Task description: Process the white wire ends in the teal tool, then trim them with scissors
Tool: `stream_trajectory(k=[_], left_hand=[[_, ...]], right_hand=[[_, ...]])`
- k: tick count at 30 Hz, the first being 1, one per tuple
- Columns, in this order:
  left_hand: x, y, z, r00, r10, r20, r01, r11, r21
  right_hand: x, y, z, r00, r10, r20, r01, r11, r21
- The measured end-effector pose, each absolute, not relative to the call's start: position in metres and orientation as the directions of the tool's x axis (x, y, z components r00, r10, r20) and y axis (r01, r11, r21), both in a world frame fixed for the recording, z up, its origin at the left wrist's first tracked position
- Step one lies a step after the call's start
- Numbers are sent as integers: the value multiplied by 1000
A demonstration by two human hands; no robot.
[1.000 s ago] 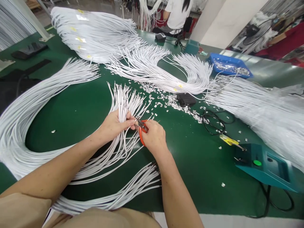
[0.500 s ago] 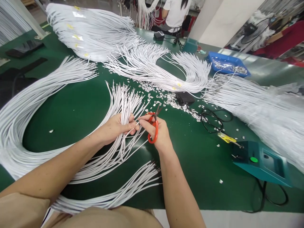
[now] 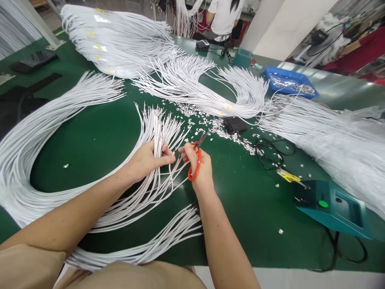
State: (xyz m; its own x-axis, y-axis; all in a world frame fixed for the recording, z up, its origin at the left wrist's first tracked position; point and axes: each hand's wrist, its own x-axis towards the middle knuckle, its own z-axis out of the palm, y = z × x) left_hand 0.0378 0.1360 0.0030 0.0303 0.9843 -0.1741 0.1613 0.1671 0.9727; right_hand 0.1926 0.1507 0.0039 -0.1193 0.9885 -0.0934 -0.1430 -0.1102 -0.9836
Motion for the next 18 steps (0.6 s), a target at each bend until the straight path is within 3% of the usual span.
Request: stream_trajectory(k=[5,8,10,12,18], left_hand=[[33,137,2,172,957,-234,68,225,972],[28,139,3,248,929,-275,24,278,960],[27,139,3,231,927,-295,22,298,954],[27,139,2,195,932,-306,37,305,952],[33,136,-2,125,954,-274,115,261,959]], right_hand=[[193,152,-1,-210,974,-89,-82,-108,-991],[198,155,-3,57,997,-60,-100,-54,-994],[201,158,-3,293,956,-18,-99,12,-995],[203,158,-1,407,913,30,-77,67,-995],[195,148,3,142,967,210,73,201,-977]])
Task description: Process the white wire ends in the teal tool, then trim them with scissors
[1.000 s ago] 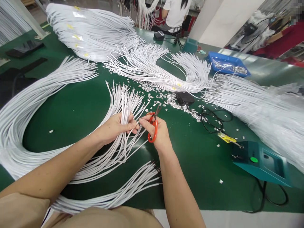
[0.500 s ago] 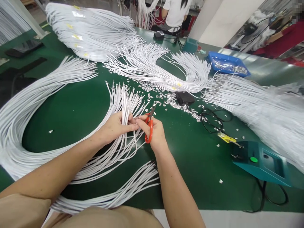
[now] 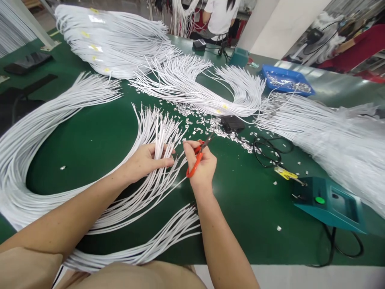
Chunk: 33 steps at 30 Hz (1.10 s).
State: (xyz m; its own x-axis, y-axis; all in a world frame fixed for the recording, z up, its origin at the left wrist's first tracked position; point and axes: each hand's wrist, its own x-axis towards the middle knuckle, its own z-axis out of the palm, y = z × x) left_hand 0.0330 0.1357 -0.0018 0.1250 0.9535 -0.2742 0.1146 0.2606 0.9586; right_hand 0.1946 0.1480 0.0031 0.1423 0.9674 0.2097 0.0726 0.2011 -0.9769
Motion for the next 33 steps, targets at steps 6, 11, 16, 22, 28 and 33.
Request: stream_trajectory(k=[6,11,16,22,28,33], left_hand=[[40,134,1,98,976,-195,234,168,958],[39,135,-3,166,968,-190,7,191,981],[37,137,-6,142,967,-211,-156,233,960],[35,139,-3,118,975,-186,-177,205,963],[35,137,-2,104,983,-148,-16,151,988],[33,138,1,60,991,-116,169,105,980]], right_hand=[[192,146,0,15,976,217,223,208,-952],[190,145,0,16,979,204,300,190,-935],[195,147,1,-32,990,136,341,139,-930],[211,156,-2,-115,993,34,617,99,-781],[209,156,-2,-219,975,26,769,189,-610],[209,154,1,-274,962,20,824,246,-511]])
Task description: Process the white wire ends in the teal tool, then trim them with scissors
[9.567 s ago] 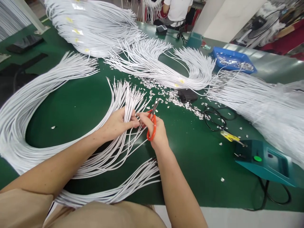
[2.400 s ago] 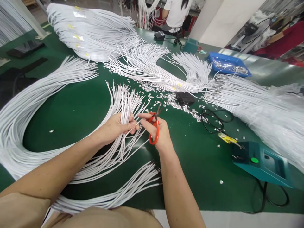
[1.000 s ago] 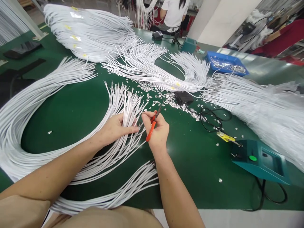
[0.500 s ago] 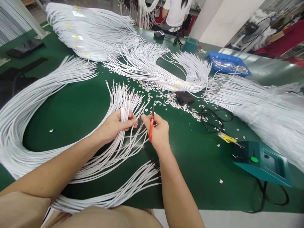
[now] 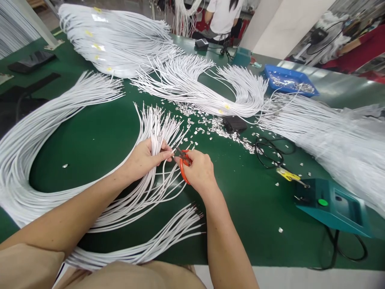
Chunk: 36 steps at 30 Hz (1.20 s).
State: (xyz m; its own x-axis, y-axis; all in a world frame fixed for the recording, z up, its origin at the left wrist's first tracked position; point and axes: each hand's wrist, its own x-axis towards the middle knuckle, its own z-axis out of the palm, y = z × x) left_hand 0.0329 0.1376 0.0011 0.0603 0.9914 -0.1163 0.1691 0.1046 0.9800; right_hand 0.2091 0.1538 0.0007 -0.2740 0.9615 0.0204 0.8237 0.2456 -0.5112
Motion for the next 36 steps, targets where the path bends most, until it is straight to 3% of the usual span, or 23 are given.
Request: stream_trajectory(k=[5,14,26,29,31,34,36], left_hand=[[32,138,8,53,993,-104,256,87,963],[32,138,4,-61,994,-91,324,106,940],[34,139,3,152,978,-141,-58,151,987],[34,139,0,170,975,-144,-79,159,984],[34,139,-1,165,976,-144,-68,157,985],[35,138,-1,166,974,-152,-39,160,986],[36,138,-1,184,971,-153,-35,162,986]], right_hand=[[209,153,2,-292,956,25,865,275,-419],[204,150,2,-290,957,-15,890,264,-373],[203,149,-1,-296,955,19,871,278,-406],[207,152,-2,-296,955,25,826,268,-496],[208,153,-2,-258,966,27,734,214,-644],[207,154,0,-171,985,30,436,103,-894],[204,154,1,-141,990,30,242,63,-968]])
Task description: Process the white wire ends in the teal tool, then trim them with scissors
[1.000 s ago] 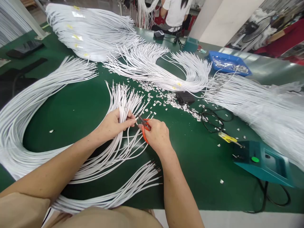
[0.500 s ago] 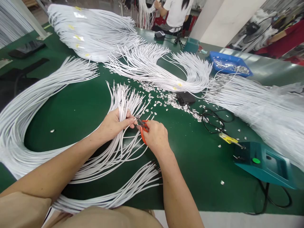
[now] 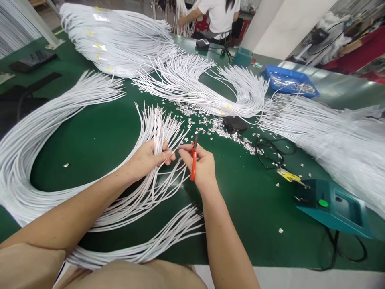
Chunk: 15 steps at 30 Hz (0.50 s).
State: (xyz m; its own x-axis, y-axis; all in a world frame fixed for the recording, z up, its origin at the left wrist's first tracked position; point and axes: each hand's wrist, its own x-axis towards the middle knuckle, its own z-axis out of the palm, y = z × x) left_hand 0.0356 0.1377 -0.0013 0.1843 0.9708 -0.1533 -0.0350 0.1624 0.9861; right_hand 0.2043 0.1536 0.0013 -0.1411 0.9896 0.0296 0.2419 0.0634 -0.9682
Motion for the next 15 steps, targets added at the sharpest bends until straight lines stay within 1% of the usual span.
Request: stream_trajectory(k=[1,3,7,9,11,13,15], left_hand=[[36,138,-2,194,969,-153,-40,164,986],[36,138,-2,211,966,-150,-54,165,985],[36,138,-3,234,959,-157,-62,176,982],[37,137,-3,217,961,-172,-49,187,981],[38,136,-3,162,969,-184,0,187,982],[39,135,-3,101,977,-186,86,178,980],[39,136,-2,81,980,-181,147,167,975]], right_hand=[[203,154,1,-133,991,28,181,52,-982],[202,154,1,-129,991,24,115,39,-993],[201,155,-1,-143,989,32,80,44,-996],[199,154,-1,-138,990,19,71,29,-997],[196,152,0,-106,994,-13,89,-3,-996],[192,150,0,-77,996,-38,127,-28,-991],[190,150,1,-94,995,-44,128,-32,-991]])
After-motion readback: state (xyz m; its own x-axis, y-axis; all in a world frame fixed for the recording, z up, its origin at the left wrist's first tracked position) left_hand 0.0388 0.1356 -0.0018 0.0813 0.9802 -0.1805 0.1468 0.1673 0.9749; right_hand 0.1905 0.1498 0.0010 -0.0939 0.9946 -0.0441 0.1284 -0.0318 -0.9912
